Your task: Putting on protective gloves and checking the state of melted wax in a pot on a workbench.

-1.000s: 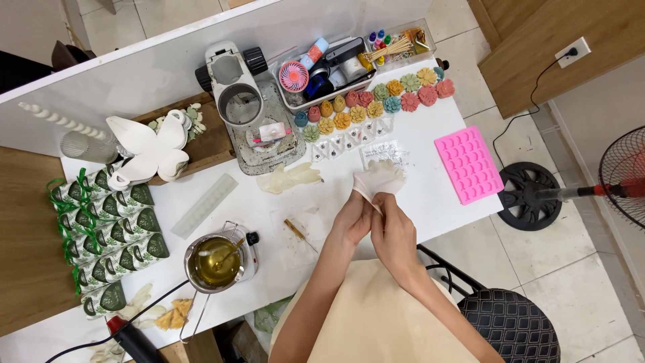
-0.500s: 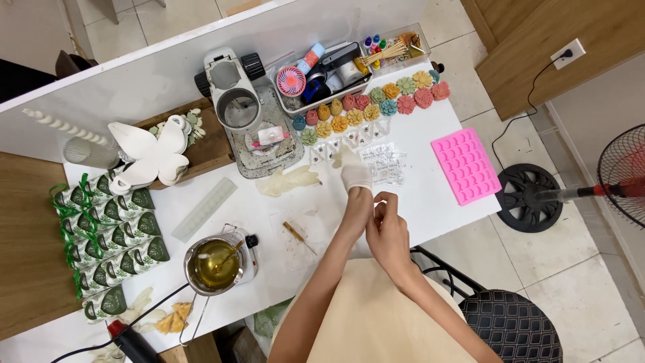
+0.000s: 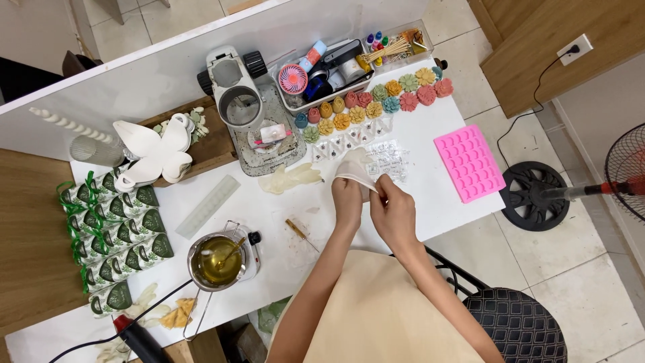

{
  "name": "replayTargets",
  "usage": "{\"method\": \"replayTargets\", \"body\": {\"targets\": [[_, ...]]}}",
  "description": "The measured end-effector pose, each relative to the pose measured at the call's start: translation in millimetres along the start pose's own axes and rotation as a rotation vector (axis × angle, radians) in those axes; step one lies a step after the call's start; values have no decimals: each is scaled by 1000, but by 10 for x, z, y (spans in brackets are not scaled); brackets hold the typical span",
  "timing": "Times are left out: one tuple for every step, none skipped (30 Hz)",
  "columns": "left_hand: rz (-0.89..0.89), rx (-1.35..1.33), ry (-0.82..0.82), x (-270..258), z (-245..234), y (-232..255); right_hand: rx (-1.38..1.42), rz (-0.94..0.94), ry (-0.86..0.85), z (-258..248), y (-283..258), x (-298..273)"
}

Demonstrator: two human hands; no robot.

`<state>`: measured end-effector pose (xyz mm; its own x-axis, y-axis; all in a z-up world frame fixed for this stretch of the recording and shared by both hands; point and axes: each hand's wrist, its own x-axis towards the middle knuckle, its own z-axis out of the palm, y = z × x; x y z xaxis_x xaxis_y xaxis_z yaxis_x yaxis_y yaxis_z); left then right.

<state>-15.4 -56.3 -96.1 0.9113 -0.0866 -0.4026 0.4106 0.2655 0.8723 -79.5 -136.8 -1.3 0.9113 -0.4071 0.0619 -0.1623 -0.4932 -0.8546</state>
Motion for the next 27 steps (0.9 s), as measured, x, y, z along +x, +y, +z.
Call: {"method": "replayTargets", "body": {"targets": [[1, 2, 4, 32, -49, -66, 3, 0, -3, 39, -20, -24], [137, 108, 46, 64, -96, -133, -26, -62, -16, 77, -39, -48], [271, 211, 80, 105, -102, -211, -62, -123, -22, 88, -44, -60], [271, 209, 75, 86, -112, -142, -65, -123, -18, 92, -34, -53], [210, 156, 40, 58, -132, -72, -60, -163, -18, 100, -29, -55], [148, 103, 6, 31, -153, 0, -55, -204, -18, 108, -26, -57], [152, 104, 6, 114, -250, -154, -53, -206, -17, 99, -63, -35], [59, 17, -73, 199, -348, -308, -56, -154, -39, 92, -99, -14], [-39, -72, -156, 260, -441, -481, -62, -96, -62, 72, -128, -14], [-41, -72, -157, 256, -431, -451, -63, -94, -62, 77, -153, -35], [-10, -41, -109, 256, -430, -411, -76, -153, -65, 88, -184, -53], [22, -9, -61, 254, -431, -369, -88, -212, -68, 99, -216, -71], [26, -11, -56, 239, -338, -193, -86, -216, -72, 109, -242, -87], [23, -135, 31, 225, -246, -17, -102, -281, -91, 118, -267, -102], [24, -256, 117, 202, -155, 157, -118, -343, -108, 124, -293, -126], [26, -257, 121, 325, -168, 76, -116, -345, -111, 140, -285, -130], [-35, -281, 147, 462, -173, 1, -145, -393, -120, 155, -276, -120], [-97, -306, 170, 600, -177, -74, -173, -440, -128, 170, -266, -111], [-97, -307, 172, 792, -248, -311, -173, -441, -130, 176, -263, -105], [-81, -454, 64, 982, -318, -550, -188, -455, -135, 180, -258, -100], [-62, -600, -48, 1179, -379, -788, -205, -469, -140, 181, -252, -87], [-62, -601, -47, 1184, -371, -784, -205, -470, -141, 170, -270, -82], [-96, -683, -154, 1195, -363, -776, -215, -481, -138, 163, -290, -74], [-131, -764, -262, 1207, -354, -768, -225, -493, -136, 155, -309, -65], [-131, -765, -264, 1037, -286, -516, -227, -493, -134, 141, -313, -68], [-137, -694, -272, 866, -217, -264, -209, -510, -119, 126, -318, -70], [-141, -624, -277, 696, -155, -6, -190, -528, -105, 114, -328, -70]]}}
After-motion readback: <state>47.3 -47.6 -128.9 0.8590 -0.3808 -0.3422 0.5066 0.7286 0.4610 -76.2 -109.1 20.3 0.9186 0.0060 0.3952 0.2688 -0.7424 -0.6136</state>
